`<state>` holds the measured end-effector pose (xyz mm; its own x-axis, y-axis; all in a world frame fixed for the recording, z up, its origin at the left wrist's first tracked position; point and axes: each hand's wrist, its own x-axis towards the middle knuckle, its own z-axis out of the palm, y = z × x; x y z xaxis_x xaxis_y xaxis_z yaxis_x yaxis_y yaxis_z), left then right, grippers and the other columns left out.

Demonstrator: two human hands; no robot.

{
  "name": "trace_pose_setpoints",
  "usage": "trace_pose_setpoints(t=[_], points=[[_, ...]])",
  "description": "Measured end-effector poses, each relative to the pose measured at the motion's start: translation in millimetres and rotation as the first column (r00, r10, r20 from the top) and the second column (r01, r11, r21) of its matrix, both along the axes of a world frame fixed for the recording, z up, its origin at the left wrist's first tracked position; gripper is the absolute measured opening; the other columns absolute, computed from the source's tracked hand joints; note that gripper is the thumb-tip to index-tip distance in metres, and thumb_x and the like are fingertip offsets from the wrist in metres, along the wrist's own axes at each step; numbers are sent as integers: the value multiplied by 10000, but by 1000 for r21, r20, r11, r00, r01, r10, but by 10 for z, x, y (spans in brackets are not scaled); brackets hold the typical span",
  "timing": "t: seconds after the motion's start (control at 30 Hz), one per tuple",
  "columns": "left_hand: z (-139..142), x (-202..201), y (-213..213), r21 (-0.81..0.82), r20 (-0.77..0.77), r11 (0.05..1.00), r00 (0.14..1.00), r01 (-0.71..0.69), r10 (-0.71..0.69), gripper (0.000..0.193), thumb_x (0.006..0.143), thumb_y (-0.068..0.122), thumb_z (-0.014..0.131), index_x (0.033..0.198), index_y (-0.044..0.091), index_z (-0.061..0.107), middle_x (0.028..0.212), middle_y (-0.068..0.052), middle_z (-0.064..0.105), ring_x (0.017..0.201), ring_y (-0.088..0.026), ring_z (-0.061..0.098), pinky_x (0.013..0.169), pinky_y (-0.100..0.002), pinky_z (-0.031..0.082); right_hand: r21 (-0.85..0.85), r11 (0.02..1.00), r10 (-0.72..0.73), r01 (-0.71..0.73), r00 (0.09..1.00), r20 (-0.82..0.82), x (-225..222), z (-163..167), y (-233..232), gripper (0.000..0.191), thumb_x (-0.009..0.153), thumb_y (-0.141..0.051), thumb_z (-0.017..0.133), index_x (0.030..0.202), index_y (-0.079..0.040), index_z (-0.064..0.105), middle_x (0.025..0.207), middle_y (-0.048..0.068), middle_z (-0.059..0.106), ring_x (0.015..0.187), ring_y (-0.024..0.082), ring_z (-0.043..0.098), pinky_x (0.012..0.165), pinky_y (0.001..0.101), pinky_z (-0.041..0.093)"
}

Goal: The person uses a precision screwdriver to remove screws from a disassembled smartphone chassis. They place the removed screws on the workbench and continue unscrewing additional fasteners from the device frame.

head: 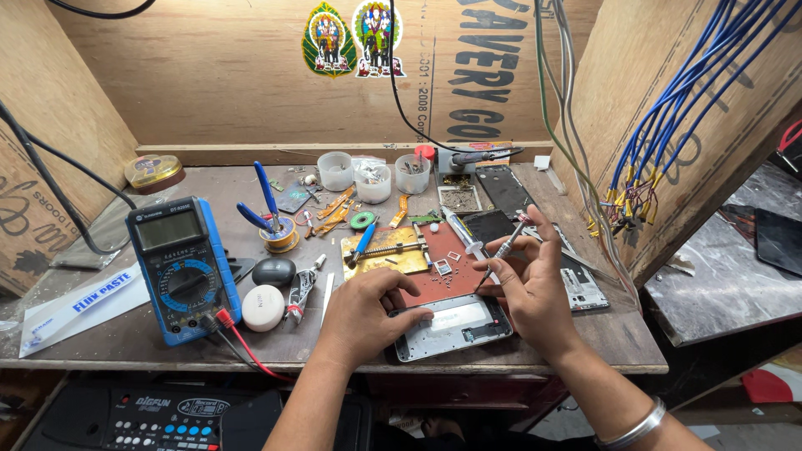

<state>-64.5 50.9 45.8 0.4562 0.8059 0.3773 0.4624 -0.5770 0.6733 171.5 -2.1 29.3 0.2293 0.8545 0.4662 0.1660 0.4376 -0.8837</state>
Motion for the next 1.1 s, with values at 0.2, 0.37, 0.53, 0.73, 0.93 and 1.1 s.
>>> trace_pose_setpoints(t=[0.2,0.37,0.53,0.73,0.93,1.1], points=[[4,2,1,8,16,1000,1000,8,-9,351,653,330,925,844,97,744,705,-15,691,608,-135,677,569,-299,538,-7,1000,-4,5,999,45,4,4,3,756,982,-1,517,1576,-201,95,1223,146,551,1059,230,712,779,346,676],[4,8,1,-4,1,1000,1000,0,0,356,648,337,927,845,101,749,704,-13,691,607,-132,674,565,-297,535,-24,1000,-7,9,996,89,6,14,-12,750,986,-16,518,1571,-212,91,1229,146,554,1082,226,712,800,343,679],[2,7,2,4,4,1000,1000,3,-3,351,652,337,925,844,101,749,706,-11,692,605,-127,673,563,-296,534,-7,1000,3,-2,996,88,1,15,-12,738,987,-22,524,1566,-209,106,1231,149,559,1078,224,712,801,347,677],[5,9,5,3,1,1000,1000,4,-4,355,647,337,928,840,99,748,703,-13,689,603,-128,667,561,-298,533,20,1000,13,-15,992,123,4,8,-13,717,993,-38,538,1560,-211,136,1229,149,574,1079,232,720,810,344,673],[8,3,4,0,1,1000,1000,6,-6,358,650,340,927,849,100,751,697,-14,688,597,-131,669,559,-303,530,74,996,-76,56,952,297,-14,-18,-27,704,939,-73,672,1505,-196,273,1078,126,624,908,198,746,709,330,669],[-2,3,1,-5,3,1000,1000,2,-2,354,652,338,923,852,103,751,699,-7,694,597,-125,674,560,-297,533,268,960,-221,86,821,527,-8,-3,24,698,879,-175,801,1433,-171,377,911,68,646,802,154,728,669,304,646]])
